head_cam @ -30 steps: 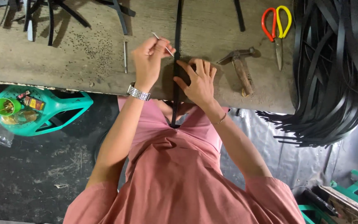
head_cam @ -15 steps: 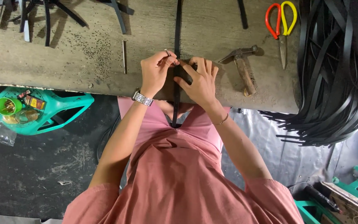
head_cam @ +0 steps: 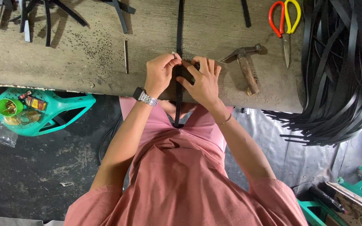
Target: The person is using a hammer and a punch to create holes or attach components to a long black leather strip on a low wooden workbench.
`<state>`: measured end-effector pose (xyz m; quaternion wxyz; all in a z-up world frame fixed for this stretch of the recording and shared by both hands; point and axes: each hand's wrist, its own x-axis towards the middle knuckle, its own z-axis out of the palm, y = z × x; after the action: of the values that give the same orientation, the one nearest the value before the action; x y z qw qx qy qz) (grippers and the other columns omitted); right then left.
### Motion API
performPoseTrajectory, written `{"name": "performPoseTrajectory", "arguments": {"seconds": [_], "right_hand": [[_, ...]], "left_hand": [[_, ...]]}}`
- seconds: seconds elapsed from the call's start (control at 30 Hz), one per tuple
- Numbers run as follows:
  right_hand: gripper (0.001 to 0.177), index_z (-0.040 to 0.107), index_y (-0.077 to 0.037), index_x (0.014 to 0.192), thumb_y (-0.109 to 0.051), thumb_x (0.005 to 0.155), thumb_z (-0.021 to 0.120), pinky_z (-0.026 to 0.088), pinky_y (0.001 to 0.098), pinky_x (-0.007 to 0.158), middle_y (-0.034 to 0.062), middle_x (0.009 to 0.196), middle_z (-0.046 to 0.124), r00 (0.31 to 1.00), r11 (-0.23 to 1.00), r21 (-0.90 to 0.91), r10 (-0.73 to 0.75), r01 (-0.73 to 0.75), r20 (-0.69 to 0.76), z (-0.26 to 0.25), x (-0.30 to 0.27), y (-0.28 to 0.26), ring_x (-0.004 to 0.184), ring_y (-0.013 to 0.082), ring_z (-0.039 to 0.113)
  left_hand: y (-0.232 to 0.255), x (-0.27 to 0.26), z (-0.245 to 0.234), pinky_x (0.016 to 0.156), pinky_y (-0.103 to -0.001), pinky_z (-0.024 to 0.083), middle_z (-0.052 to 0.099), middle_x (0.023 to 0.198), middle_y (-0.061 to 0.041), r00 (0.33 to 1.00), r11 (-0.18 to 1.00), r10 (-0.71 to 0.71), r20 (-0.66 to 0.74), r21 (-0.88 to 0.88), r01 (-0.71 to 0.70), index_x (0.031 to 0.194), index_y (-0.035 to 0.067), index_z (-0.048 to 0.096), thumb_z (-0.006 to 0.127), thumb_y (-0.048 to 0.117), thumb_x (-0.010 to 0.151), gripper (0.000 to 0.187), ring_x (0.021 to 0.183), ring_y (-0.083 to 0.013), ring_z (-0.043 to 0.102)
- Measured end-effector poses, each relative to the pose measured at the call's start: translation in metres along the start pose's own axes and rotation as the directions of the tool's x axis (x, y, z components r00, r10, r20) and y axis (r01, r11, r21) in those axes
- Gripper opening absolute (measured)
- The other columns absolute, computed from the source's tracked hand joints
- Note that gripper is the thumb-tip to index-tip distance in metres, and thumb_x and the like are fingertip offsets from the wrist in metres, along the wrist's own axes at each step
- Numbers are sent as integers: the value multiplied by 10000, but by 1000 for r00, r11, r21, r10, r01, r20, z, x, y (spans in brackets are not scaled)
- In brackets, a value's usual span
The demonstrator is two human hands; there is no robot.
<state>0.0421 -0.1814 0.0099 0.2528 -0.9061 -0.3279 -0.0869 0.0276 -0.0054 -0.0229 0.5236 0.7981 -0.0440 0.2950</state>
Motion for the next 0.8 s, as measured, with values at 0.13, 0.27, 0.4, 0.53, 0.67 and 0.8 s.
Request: {"name": "performPoseTrajectory", "arguments": {"seconds": [0.13, 0.27, 0.4, 0.53, 0.67, 0.8], "right_hand": [[320, 737, -144, 1191, -377, 972, 721, 314, 430, 903, 98, 1141, 526, 995, 1000, 2, 25, -24, -92, -33, 2, 4, 1106, 289, 466], [398, 680, -48, 1187, -369, 956, 734, 265, 493, 955, 129, 1204, 505, 916, 756, -531, 385, -383, -113, -69, -30, 51, 1141, 328, 403], [327, 617, -73, 1026, -388, 1009, 705, 343, 412, 789, 93, 900, 518, 943, 567, -788, 329, -237, -48, -72, -53, 81, 886, 274, 524], [416, 544, -2, 1181, -399, 1120, 432, 482, 609, 697, 253, 892, 681, 819, 757, -423, 571, -498, 57, -86, -37, 61, 770, 506, 691], [401, 566, -29, 1159, -418, 1094, 493, 505, 467, 649, 154, 756, 574, 949, 949, 19, 315, -315, -16, -103, -30, 18, 687, 446, 668], [582, 523, -80, 1117, -594, 1080, 253, 511, 427, 554, 97, 670, 551, 948, 897, -308, 294, -319, -124, -74, -40, -7, 585, 386, 680]], "left_hand": [[0, -3, 0, 707, -326, 608, 762, 782, -56, 999, 999, 38, 21, 5, -38, 830, 57, 723, 735, -66, 932, 160, 739, -241, 755], [15, 4, -8, 713, -323, 601, 722, 770, -80, 992, 993, 120, 43, 6, -121, 831, 33, 685, 639, -125, 941, 198, 755, -278, 726], [7, -1, -7, 772, -329, 602, 699, 836, -48, 974, 979, 199, 106, 27, -203, 880, 54, 699, 591, -151, 935, 238, 865, -243, 728], [11, -3, -6, 735, -356, 601, 694, 817, -111, 981, 982, 180, 73, -61, -176, 877, 3, 692, 568, -168, 931, 218, 840, -316, 722], [-4, -10, -1, 750, -338, 597, 710, 849, -94, 979, 987, 159, 126, -27, -157, 911, 21, 719, 637, -87, 946, 140, 858, -298, 732], [-4, -10, 0, 747, -356, 599, 704, 845, -107, 980, 989, 148, 133, -6, -148, 918, 17, 725, 631, -51, 972, 128, 852, -311, 731]]}}
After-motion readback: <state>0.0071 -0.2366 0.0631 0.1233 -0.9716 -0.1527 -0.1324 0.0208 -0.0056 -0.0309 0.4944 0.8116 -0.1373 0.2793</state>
